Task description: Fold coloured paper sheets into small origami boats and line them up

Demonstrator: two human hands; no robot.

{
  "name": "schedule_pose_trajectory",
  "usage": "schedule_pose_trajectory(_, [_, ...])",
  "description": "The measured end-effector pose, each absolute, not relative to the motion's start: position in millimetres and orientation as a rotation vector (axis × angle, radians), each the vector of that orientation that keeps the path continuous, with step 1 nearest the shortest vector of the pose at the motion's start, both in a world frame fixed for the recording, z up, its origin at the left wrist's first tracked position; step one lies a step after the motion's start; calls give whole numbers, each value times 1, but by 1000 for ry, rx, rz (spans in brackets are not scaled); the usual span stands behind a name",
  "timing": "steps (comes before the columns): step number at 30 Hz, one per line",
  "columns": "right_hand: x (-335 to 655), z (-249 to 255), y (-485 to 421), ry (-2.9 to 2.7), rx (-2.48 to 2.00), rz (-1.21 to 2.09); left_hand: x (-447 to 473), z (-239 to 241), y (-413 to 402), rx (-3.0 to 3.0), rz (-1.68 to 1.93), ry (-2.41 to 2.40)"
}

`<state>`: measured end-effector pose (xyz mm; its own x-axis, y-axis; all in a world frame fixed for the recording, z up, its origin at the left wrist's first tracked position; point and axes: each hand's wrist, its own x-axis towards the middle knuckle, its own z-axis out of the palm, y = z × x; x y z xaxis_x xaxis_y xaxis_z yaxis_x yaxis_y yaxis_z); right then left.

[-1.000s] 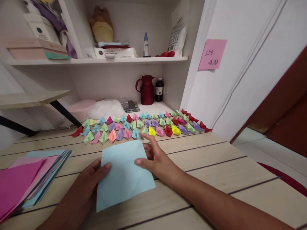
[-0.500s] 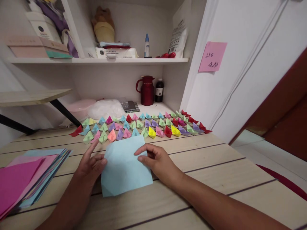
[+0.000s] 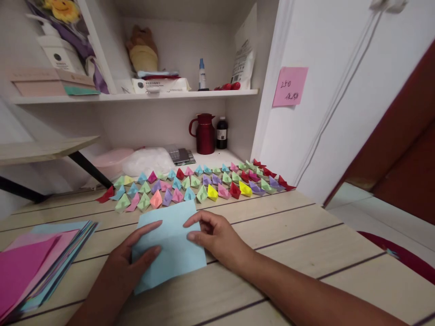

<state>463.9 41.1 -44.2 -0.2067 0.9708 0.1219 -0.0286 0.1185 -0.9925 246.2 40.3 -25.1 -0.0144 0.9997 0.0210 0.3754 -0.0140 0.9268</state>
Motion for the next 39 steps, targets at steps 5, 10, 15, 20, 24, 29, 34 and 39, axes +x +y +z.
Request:
schedule_pose_trajectory(5, [461,-38,36,-1478,-1114,1173,246,-18,38,1490,1023,1564])
schedule_pose_trajectory(10, [461,-35,36,-1521,-1167,984,249,-20,37,1523,1032,1577])
schedule_pose_trajectory(15, [463,-34,37,-1559,-1176,833,245,-22,39,1527,1083,1582])
schedule_pose_trajectory(20, [462,-34,37,-1595,-1163,790,242,-24,38,1649,1155,1595])
schedule_pose_trajectory(24, [462,-33,34,-1710,-1159,655,242,-28,39,1780,1175,1556])
schedule_pose_trajectory(29, [465,-28,29,-1885,-1096,368,238,-32,42,1968,1108,1483])
schedule_pose_trajectory(34, [465,-27,33,-1754,-1028,674,232,-37,47,2076,1173,1473])
schedule_pose_trajectory(39, [468,-33,43,-1443,-1044,1014,230,-42,54,1995,1315,1501])
